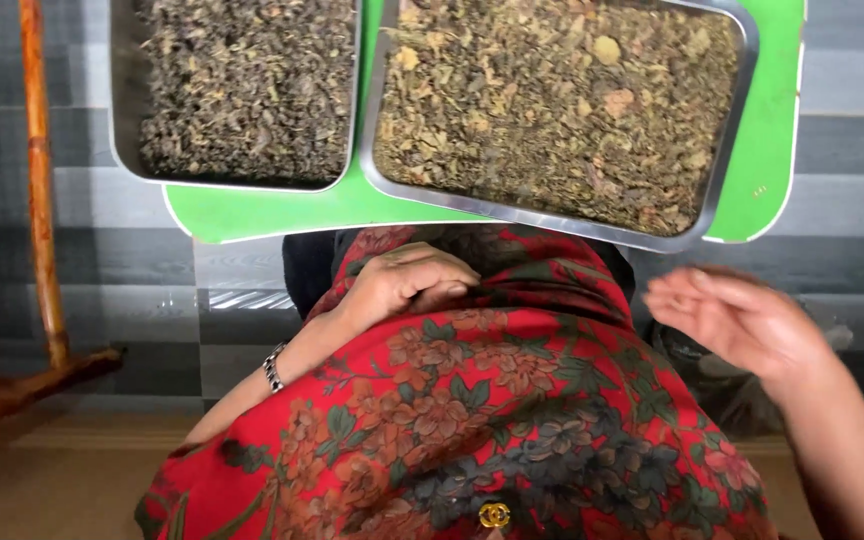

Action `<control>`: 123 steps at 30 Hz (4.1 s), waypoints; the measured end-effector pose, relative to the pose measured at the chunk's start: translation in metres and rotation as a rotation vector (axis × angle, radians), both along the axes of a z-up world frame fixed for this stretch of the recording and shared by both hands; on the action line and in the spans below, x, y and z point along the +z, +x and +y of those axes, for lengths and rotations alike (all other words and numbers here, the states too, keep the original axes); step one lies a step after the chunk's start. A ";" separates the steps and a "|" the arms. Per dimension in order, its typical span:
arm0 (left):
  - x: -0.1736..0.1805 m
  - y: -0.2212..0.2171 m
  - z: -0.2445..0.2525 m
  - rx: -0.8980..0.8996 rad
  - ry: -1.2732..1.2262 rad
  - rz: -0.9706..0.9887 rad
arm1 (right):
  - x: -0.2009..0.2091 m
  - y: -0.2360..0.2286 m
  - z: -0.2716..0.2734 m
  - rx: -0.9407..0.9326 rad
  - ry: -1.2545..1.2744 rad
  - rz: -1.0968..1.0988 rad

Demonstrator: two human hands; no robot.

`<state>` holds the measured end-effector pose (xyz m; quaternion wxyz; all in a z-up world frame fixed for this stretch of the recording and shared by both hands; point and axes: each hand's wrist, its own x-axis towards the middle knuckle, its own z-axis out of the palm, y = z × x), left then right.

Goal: Manually sorting dried tea leaves to remove stems and impurities, moving them between two metal trays.

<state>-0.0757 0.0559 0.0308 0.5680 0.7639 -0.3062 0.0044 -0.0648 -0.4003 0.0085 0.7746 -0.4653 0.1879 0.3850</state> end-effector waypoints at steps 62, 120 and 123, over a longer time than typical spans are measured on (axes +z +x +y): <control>-0.013 0.031 0.021 0.399 0.138 -0.515 | 0.091 0.171 0.270 0.950 -1.103 -1.778; 0.037 0.135 0.017 0.374 0.613 -0.324 | 0.096 0.142 0.225 0.068 -0.933 -1.668; 0.042 0.133 0.015 0.372 0.638 -0.294 | 0.094 0.137 0.223 0.033 -0.842 -1.538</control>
